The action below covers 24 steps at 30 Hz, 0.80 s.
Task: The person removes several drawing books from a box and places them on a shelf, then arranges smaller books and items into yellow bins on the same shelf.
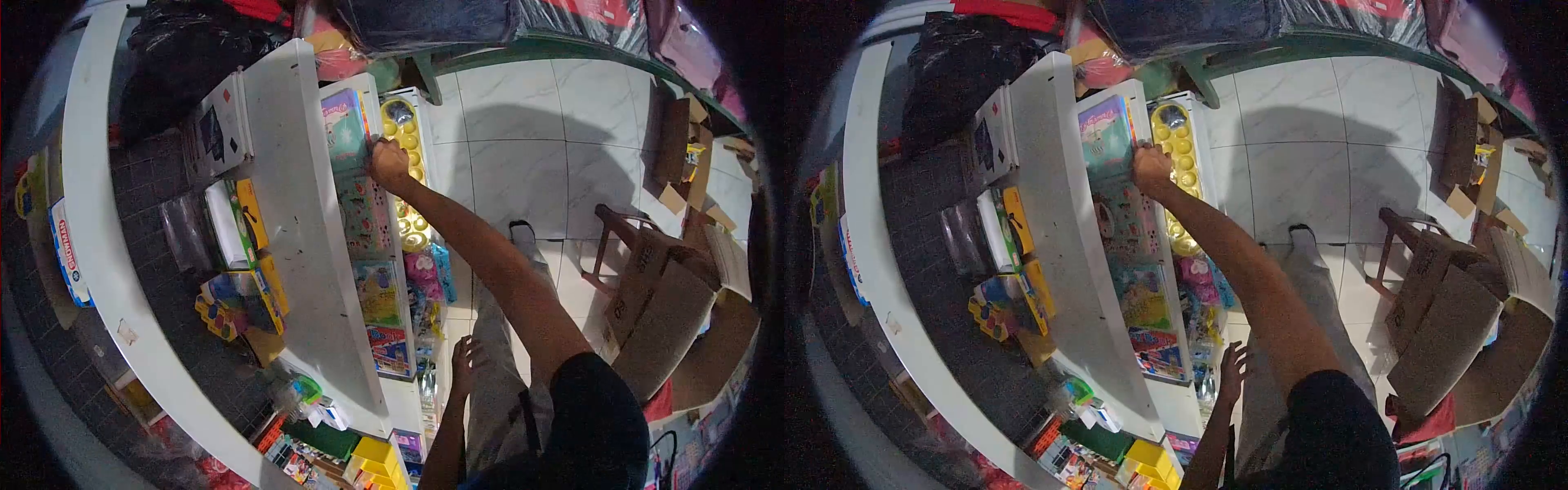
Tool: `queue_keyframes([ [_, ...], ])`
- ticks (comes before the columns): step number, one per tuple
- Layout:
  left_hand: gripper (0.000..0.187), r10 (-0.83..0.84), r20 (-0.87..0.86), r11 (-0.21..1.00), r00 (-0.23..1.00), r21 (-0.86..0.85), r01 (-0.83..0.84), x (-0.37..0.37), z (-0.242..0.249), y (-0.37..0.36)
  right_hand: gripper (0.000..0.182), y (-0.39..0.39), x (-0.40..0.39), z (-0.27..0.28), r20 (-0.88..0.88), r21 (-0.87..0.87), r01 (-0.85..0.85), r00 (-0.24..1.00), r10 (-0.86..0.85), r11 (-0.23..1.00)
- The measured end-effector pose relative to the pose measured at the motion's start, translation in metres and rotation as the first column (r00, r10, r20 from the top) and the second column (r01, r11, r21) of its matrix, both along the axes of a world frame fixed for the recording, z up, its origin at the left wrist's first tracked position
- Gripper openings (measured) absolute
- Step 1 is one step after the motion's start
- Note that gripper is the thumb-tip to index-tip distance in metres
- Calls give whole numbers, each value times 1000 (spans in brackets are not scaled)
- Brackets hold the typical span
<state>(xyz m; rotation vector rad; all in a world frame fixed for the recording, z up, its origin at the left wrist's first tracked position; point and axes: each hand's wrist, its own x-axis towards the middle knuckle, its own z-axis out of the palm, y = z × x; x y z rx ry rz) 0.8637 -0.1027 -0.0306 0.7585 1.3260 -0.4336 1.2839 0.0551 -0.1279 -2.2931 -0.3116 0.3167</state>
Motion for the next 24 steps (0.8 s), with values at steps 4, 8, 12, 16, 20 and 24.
queue_keyframes([
  [4,59,-87,13,996,996,2,87,-1,2,2,29,-2,5,16,-141,-24,5,990,-9,1000],
  [8,59,-101,12,995,995,13,101,-1,4,4,35,0,-1,-19,-96,40,-61,993,65,997],
  [12,59,-168,11,985,986,53,167,4,5,12,45,-33,-2,48,-280,244,50,960,21,969],
  [16,61,-191,53,979,980,89,186,7,7,22,49,-76,-43,31,-314,405,156,949,-23,901],
  [20,66,-282,244,957,928,137,255,-5,-1,38,36,-156,-161,-19,62,212,263,958,-281,941],
  [24,63,-290,160,954,944,128,271,14,-3,35,31,-277,-258,90,-277,271,372,913,-299,888],
])
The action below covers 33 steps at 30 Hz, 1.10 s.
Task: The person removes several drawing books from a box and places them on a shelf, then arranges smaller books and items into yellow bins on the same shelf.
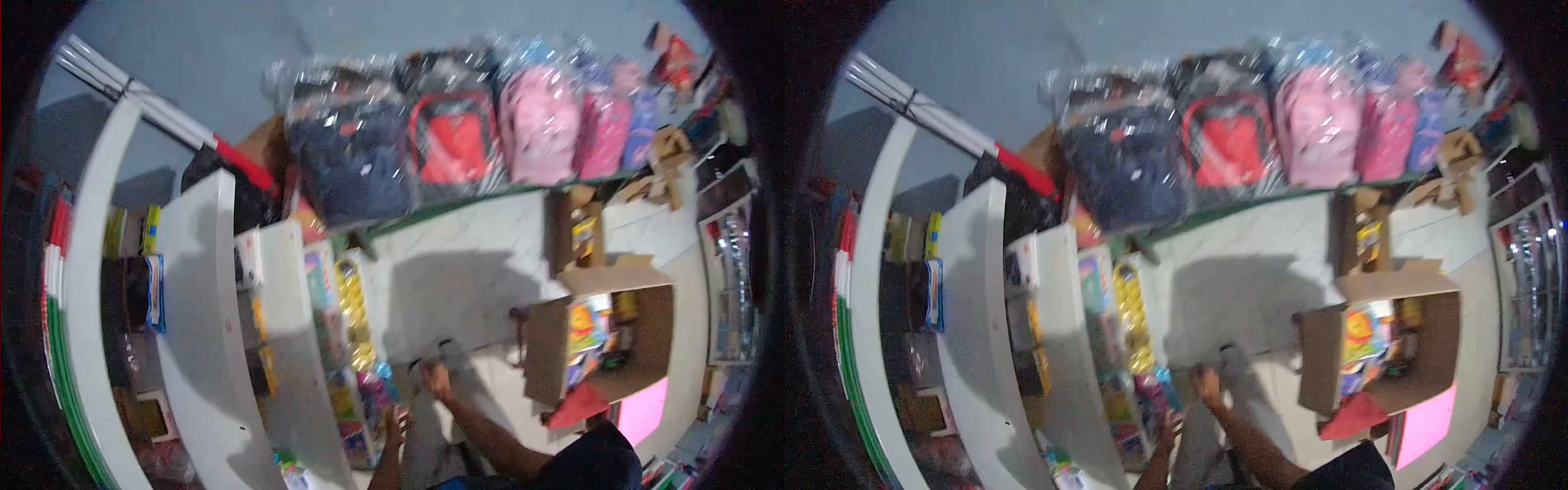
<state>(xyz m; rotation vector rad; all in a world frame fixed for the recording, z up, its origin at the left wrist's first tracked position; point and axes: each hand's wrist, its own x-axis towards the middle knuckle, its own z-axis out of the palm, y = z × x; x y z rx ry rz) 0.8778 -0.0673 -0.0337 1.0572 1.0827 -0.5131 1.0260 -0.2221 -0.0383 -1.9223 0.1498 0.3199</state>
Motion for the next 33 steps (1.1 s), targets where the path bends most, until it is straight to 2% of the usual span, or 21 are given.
queue_keyframes([
  [1,62,-15,25,999,1000,-29,16,11,5,1,32,-13,-15,20,-340,-115,46,937,-83,992],
  [3,60,-78,85,989,993,-118,88,22,7,-1,35,-48,-56,32,-49,-349,-104,994,93,931],
  [4,54,-49,128,937,991,-337,90,31,-53,6,36,-64,-61,59,-20,-198,-104,995,102,975],
  [5,49,-28,147,832,989,-546,104,43,-90,8,33,-78,-62,91,-145,-176,-138,983,113,975],
  [6,44,-29,151,692,988,-710,129,66,-67,-2,31,-95,-71,135,-267,-146,-124,960,82,981],
  [7,44,-190,144,893,971,-387,232,72,-80,-12,29,-107,-65,149,-152,-167,-109,985,84,980],
  [8,45,-361,1,932,933,-39,360,92,-60,-30,28,-120,-68,157,-45,-182,-93,995,86,979],
  [9,45,-305,71,952,950,-12,307,101,-44,-46,27,-128,-77,167,53,-191,-75,995,86,979],
  [10,44,-251,144,968,957,9,253,112,-19,-64,24,-139,-75,211,56,-204,-39,997,51,978],
  [11,42,-369,250,929,895,54,367,127,5,-79,23,-147,-77,258,53,-155,68,997,-60,986],
  [12,40,-473,346,878,810,110,466,139,31,-92,20,-161,-85,254,118,-206,116,989,-93,972],
  [13,39,-485,389,871,783,137,471,147,64,-110,18,-169,-88,290,210,-123,210,961,-182,970],
  [16,42,-563,463,815,684,173,553,156,158,-163,17,-206,-109,339,329,-198,394,889,-318,898],
  [19,52,-734,439,644,518,208,736,150,215,-211,18,-260,-138,344,359,-264,506,842,-404,821],
  [20,57,-783,410,579,467,209,788,145,227,-227,18,-283,-148,324,421,-272,557,802,-424,785],
  [21,61,-827,382,511,412,206,835,140,237,-243,20,-305,-159,318,394,-286,557,810,-434,780],
  [24,81,-851,304,497,428,206,843,115,251,-287,29,-359,-193,299,357,-427,483,867,-348,765],
  [25,97,-863,270,478,427,164,863,112,244,-301,33,-378,-199,299,352,-491,441,889,-291,752],
  [27,101,-859,308,506,409,392,768,105,170,-330,44,-401,-210,298,335,-559,369,920,-204,743],
  [29,96,-858,334,511,391,481,712,92,153,-347,61,-418,-216,294,291,-663,269,952,-90,699],
  [33,80,-843,420,536,337,597,597,78,123,-367,70,-453,-208,273,279,-791,134,948,156,598],
])
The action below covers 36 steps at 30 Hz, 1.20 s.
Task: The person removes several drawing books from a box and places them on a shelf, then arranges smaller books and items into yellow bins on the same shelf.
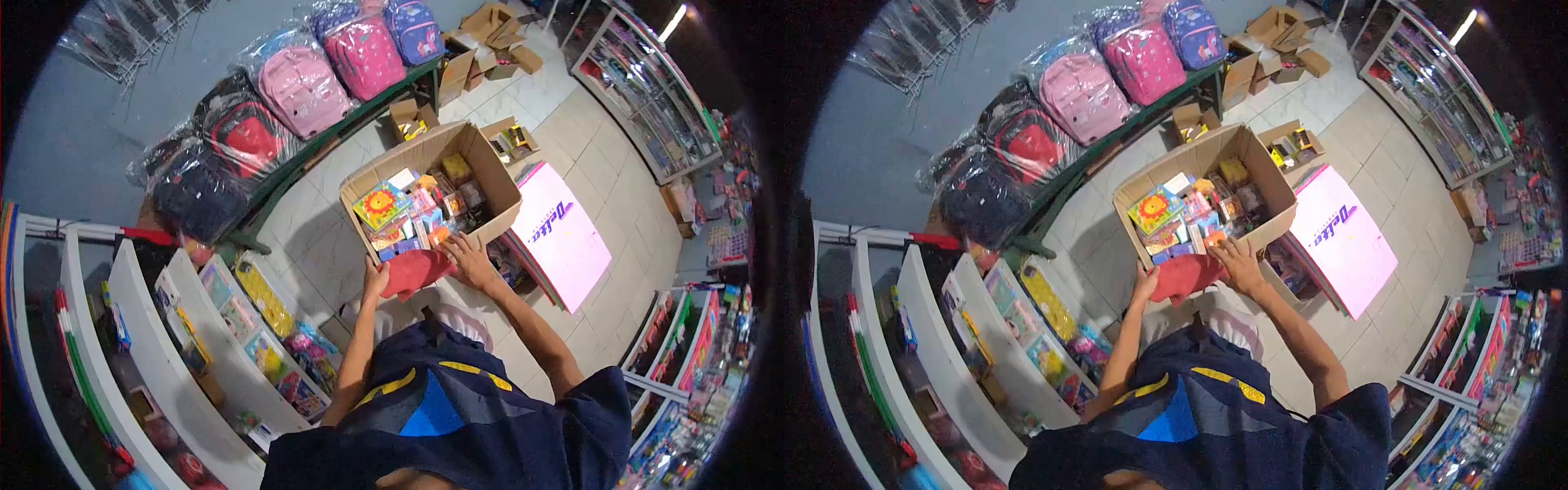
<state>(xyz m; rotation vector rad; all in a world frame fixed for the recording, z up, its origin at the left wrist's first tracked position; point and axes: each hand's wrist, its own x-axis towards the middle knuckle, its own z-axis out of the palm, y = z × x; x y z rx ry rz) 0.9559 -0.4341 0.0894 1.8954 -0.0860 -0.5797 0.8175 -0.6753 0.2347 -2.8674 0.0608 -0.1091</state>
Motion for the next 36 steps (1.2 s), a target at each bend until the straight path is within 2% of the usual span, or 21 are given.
queue_keyframes([
  [2,73,28,-16,999,999,-26,-29,-4,-1,-2,72,-11,8,-17,-48,-16,-89,995,88,996],
  [5,68,107,-96,994,990,17,-106,-20,54,-9,66,-9,23,-31,-176,55,-184,966,191,981],
  [6,70,123,-102,992,987,-1,-123,-19,38,-7,60,-5,25,-40,-147,101,-193,967,207,976],
  [9,72,112,-84,990,990,-72,-118,-21,41,-8,50,2,30,-61,-128,35,-160,978,163,987],
  [10,73,148,-115,989,982,11,-147,-20,42,-9,44,3,31,-64,-119,46,-122,985,127,991],
  [13,68,166,-61,985,984,65,-163,-20,33,-13,41,2,28,-67,-49,55,-130,990,133,990],
  [15,71,144,-17,985,989,94,-142,-18,18,-12,43,-1,30,-62,-108,110,-139,983,151,984],
  [17,72,123,-1,984,992,134,-121,-16,12,-14,48,0,34,-34,-173,179,-131,971,163,975],
  [18,72,115,-9,981,993,161,-112,-16,10,-14,58,0,38,-30,-142,144,-129,979,150,981],
  [19,72,108,-18,976,994,190,-103,-16,8,-13,57,-1,46,-31,-261,263,-34,960,105,964],
  [21,73,88,-21,977,996,198,-82,-14,4,-13,54,-6,74,-42,-497,448,195,866,61,873],
  [23,73,60,-57,972,997,232,-46,-12,6,-13,47,-11,104,-101,-485,605,336,875,-2,722],
  [25,73,40,-33,977,999,209,-33,-16,3,-10,50,-9,137,-125,-598,708,538,802,-17,458],
  [27,73,24,-55,975,998,221,-11,-14,27,-12,54,-1,170,-140,-674,680,672,730,-110,295],
  [28,74,24,-20,957,1000,290,-17,-13,15,-11,55,-1,184,-134,-669,724,665,742,-46,181],
  [29,74,38,-8,965,999,261,-34,-15,3,-9,52,5,202,-136,-762,610,782,623,-179,125],
  [31,74,63,17,978,998,197,-65,-15,-1,-10,49,9,215,-139,-781,623,769,600,-175,-144],
  [32,73,69,106,973,992,213,-90,-16,-5,-11,47,7,217,-142,-746,657,749,630,-216,-84],
  [34,73,92,61,971,994,216,-103,-13,1,-14,41,-2,224,-158,-664,712,700,694,-280,46],
  [36,72,118,19,964,993,238,-119,-21,1,-9,33,1,225,-168,-643,757,647,715,-273,-90],
])
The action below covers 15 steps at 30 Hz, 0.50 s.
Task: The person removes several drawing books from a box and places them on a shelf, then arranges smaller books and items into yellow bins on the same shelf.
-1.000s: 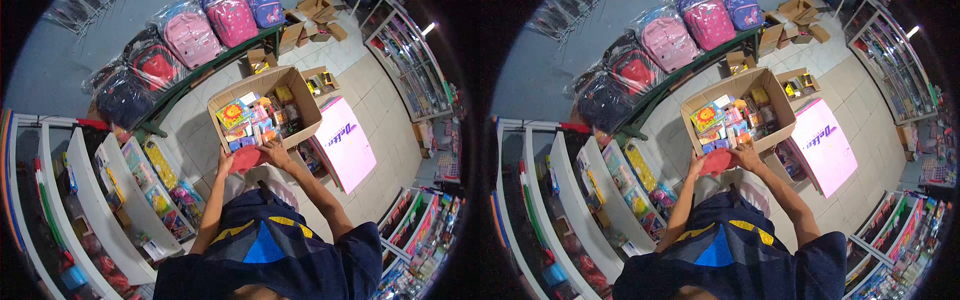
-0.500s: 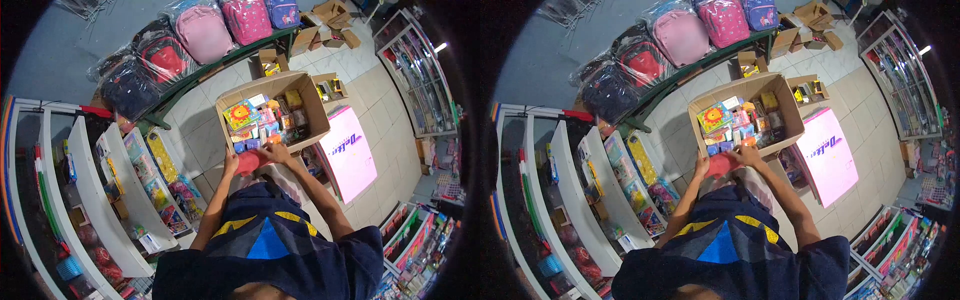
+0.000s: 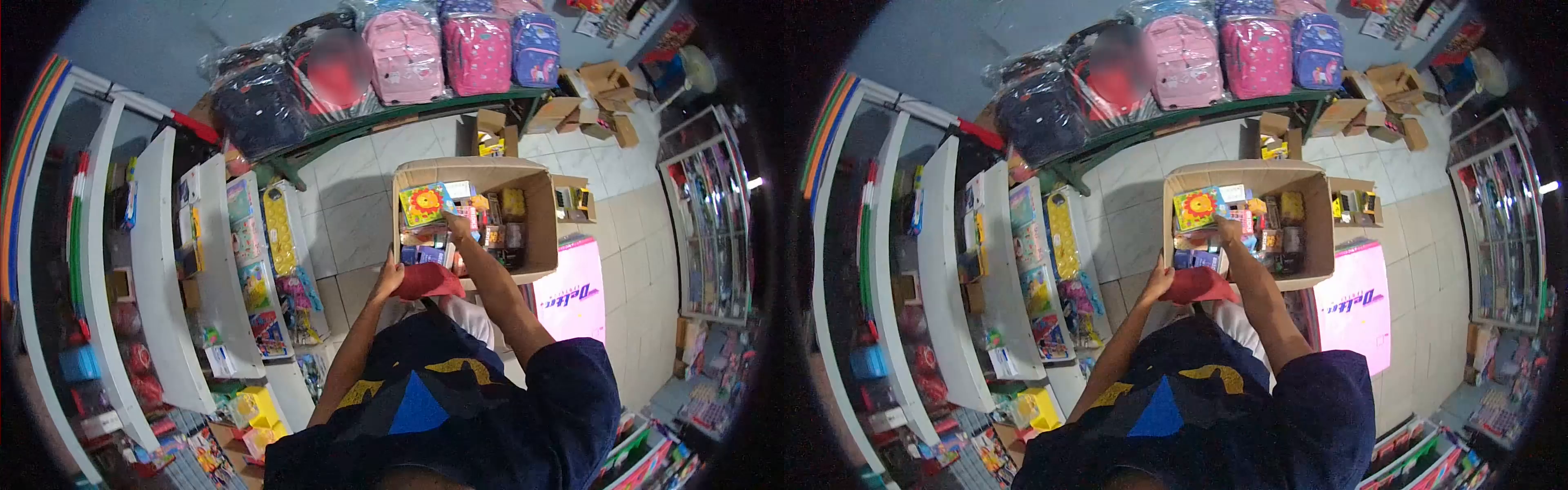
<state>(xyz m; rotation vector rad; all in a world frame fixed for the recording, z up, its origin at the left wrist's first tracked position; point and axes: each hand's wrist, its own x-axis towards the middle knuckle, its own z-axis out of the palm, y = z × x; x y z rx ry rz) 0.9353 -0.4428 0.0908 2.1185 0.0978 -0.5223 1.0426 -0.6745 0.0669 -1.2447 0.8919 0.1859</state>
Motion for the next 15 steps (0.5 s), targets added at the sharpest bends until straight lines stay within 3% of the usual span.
queue_keyframes([
  [1,72,17,-12,1000,1000,8,-17,1,-4,-1,30,2,1,1,33,52,47,998,-49,998],
  [2,71,31,-24,999,999,14,-31,0,-7,-3,25,-5,-4,3,2,-171,-40,999,41,984],
  [5,70,45,-72,991,996,-127,-54,0,4,-2,21,-5,-12,16,28,87,214,976,-217,973],
  [6,70,48,-48,990,998,-129,-54,0,8,-3,17,-16,-9,-6,7,-96,153,988,-153,984],
  [9,71,55,13,990,998,-132,-53,1,10,-2,16,-32,-24,21,104,139,215,968,-230,967],
  [11,73,55,30,989,998,-140,-50,0,-7,1,19,-47,-35,45,214,202,172,953,-215,964],
  [14,77,69,20,997,997,-42,-68,1,-33,6,18,-77,-56,61,349,295,122,910,-226,948],
  [15,77,92,98,972,991,208,-111,-1,-7,-5,19,-88,-61,71,385,311,90,898,-213,946],
])
